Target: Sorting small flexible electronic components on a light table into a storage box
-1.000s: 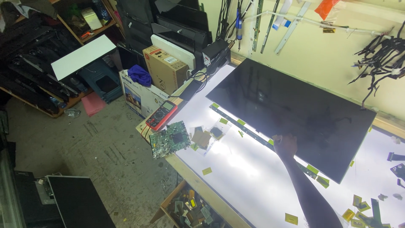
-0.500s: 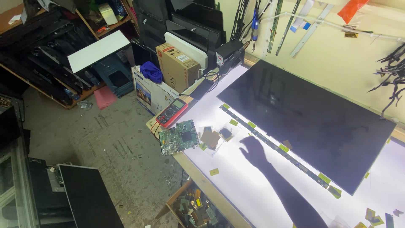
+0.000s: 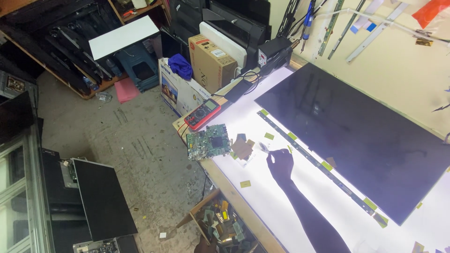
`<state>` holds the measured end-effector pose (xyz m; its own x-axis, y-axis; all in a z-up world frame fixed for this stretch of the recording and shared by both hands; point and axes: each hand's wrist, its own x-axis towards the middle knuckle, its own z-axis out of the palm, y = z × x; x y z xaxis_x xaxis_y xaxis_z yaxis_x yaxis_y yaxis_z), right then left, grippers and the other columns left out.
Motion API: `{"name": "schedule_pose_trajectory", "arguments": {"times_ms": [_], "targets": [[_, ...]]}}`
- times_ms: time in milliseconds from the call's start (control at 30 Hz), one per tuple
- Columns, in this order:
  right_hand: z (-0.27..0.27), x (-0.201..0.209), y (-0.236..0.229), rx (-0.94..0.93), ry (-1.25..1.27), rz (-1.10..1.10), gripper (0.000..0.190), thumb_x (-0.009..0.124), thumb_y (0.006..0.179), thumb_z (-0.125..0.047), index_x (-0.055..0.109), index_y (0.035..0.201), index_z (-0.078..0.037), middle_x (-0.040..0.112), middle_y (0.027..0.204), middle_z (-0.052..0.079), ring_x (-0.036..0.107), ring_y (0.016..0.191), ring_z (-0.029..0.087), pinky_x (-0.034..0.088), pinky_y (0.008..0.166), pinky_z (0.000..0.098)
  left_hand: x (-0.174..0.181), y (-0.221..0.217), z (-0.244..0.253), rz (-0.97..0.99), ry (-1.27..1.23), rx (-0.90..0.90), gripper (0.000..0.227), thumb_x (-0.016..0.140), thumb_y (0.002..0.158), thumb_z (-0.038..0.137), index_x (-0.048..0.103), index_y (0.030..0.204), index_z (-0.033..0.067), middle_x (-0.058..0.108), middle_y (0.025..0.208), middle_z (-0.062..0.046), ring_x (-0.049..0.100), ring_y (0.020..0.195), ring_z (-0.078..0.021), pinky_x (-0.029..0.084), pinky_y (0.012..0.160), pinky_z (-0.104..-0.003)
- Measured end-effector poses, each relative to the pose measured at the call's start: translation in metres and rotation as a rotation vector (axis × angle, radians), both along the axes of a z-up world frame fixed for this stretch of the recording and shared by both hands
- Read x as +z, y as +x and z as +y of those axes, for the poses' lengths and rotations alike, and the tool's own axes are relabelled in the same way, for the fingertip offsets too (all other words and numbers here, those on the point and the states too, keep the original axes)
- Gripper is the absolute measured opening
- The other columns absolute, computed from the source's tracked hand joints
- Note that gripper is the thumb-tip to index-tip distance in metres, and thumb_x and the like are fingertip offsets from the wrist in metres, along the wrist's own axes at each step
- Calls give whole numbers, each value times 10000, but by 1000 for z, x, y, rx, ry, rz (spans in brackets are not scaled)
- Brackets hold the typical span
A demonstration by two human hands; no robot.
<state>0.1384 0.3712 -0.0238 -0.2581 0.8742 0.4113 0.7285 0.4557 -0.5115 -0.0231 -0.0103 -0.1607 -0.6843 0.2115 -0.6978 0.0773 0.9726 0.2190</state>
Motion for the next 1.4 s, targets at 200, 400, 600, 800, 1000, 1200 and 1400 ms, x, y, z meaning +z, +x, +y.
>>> {"name": "schedule_pose_trajectory", "arguments": {"times_ms": [200,400,600,800,1000,1200,1400], "targets": [[-48,8,29,-104,-114,431,118,680,904,-245,739,900,-142,727,929,2,642,860,182,533,739,313,41,2,0,-117,88,-51,516,514,833,639,570,1197,278,755,1045,-51,684,1051,-291,496,866,-370],[-130,0,25,73,-685,796,152,684,849,-145,808,902,-74,793,899,61,709,828,181,568,618,316,141,17,14,-271,195,59,353,549,933,417,543,1261,286,672,536,-54,640,418,-165,540,458,-273],[-164,34,22,76,-1139,1289,114,608,840,39,666,763,100,605,880,158,609,757,271,598,727,427,182,23,18,-308,261,45,414,514,963,414,493,1274,143,649,528,-75,567,365,-154,509,375,-269],[-164,69,28,203,-1269,1436,135,577,859,-106,668,800,-27,677,838,113,637,776,283,511,720,441,162,22,11,-259,312,7,360,515,948,392,494,1174,112,642,503,-89,581,357,-194,526,391,-306],[-173,93,27,237,-1338,1519,89,608,852,-126,673,838,-68,682,966,111,662,865,282,545,633,368,150,22,7,-224,348,-16,316,491,938,353,499,1174,141,641,492,-87,572,332,-208,522,387,-323],[-198,69,17,308,-1471,1510,449,581,846,-119,553,1265,44,669,1079,129,650,871,234,530,730,331,168,23,9,-261,337,36,398,490,947,341,444,1306,174,665,583,-107,605,392,-199,559,394,-308],[-218,61,6,319,-1221,941,66,710,743,-87,701,723,-25,749,941,153,685,861,252,570,675,307,144,20,4,-215,366,-13,347,488,924,401,503,1154,141,681,561,-63,650,443,-213,548,490,-346]]}}
